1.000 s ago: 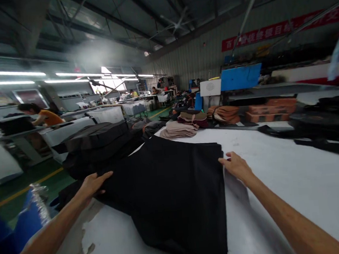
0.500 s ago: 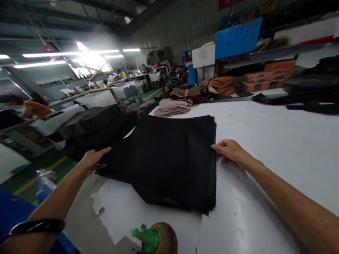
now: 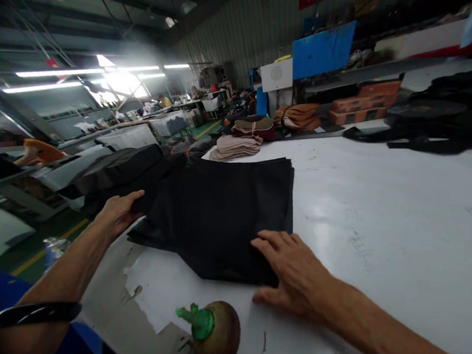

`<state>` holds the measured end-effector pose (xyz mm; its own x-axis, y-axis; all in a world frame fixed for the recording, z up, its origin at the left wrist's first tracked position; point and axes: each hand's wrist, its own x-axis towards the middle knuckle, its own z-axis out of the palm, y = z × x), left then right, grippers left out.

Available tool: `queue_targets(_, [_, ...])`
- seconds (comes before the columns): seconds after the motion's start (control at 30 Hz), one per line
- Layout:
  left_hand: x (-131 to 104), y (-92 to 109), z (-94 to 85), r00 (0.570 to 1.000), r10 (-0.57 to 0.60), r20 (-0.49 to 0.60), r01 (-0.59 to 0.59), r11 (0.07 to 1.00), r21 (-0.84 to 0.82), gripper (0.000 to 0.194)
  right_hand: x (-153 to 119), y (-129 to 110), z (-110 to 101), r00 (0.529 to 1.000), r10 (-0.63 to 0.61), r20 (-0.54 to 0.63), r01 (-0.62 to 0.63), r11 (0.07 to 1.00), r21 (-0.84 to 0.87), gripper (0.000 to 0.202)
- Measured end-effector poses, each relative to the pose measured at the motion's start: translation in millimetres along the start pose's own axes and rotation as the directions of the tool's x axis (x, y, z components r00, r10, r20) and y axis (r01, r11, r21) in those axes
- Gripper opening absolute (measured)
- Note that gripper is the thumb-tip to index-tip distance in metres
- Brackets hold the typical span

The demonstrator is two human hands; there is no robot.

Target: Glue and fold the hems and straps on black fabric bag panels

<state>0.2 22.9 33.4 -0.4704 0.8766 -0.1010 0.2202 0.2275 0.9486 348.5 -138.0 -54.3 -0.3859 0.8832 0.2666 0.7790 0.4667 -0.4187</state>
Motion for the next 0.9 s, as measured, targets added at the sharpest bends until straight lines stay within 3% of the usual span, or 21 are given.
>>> queue_targets(0.13, [-15.7, 34.3, 13.5, 0.997, 0.06, 0.038, -0.056, 0.993, -0.106, 0.02, -14.0, -21.6, 16.1, 1.0, -0.001, 0.007, 0.002, 0.98, -0.198, 0.059])
queue_targets(0.27, [-38.4, 77.6, 40.3, 0.979, 0.176, 0.103, -0.152, 0.967, -0.205, 0.019, -20.0, -11.6, 8.0, 0.998, -0.04, -0.048, 0.026, 0.964, -0.266, 0.039])
queue_targets(0.37, [-61.8, 111.6, 69.9, 0.948, 0.264, 0.179, -0.209, 0.937, -0.28, 0.016, -30.5, -0.3, -3.6, 0.99, -0.044, -0.132, 0.01, 0.968, -0.252, 0.035])
queue_targets(0.6, [-131.0, 183.6, 137.3, 0.836, 0.477, 0.271, -0.303, 0.813, -0.497, 0.007, -68.1, 26.7, -27.0, 0.925, 0.215, -0.314, -0.186, 0.975, 0.122, 0.032])
queue_targets(0.7, [-165.0, 208.9, 159.6, 0.775, 0.54, 0.328, -0.316, 0.781, -0.538, 0.009, -86.9, 18.7, -41.2, 0.901, 0.333, -0.276, -0.258, 0.926, 0.275, 0.031])
queue_targets(0.8, [-205.0, 227.5, 183.7, 0.708, 0.579, 0.404, -0.325, 0.775, -0.542, 0.006, -110.0, -3.7, -52.1, 0.879, 0.438, -0.189, -0.324, 0.839, 0.437, 0.031])
queue_targets(0.9, [-253.5, 233.0, 213.9, 0.635, 0.591, 0.498, -0.328, 0.79, -0.519, 0.001, -136.9, -28.0, -45.9, 0.847, 0.523, -0.097, -0.369, 0.708, 0.602, 0.032])
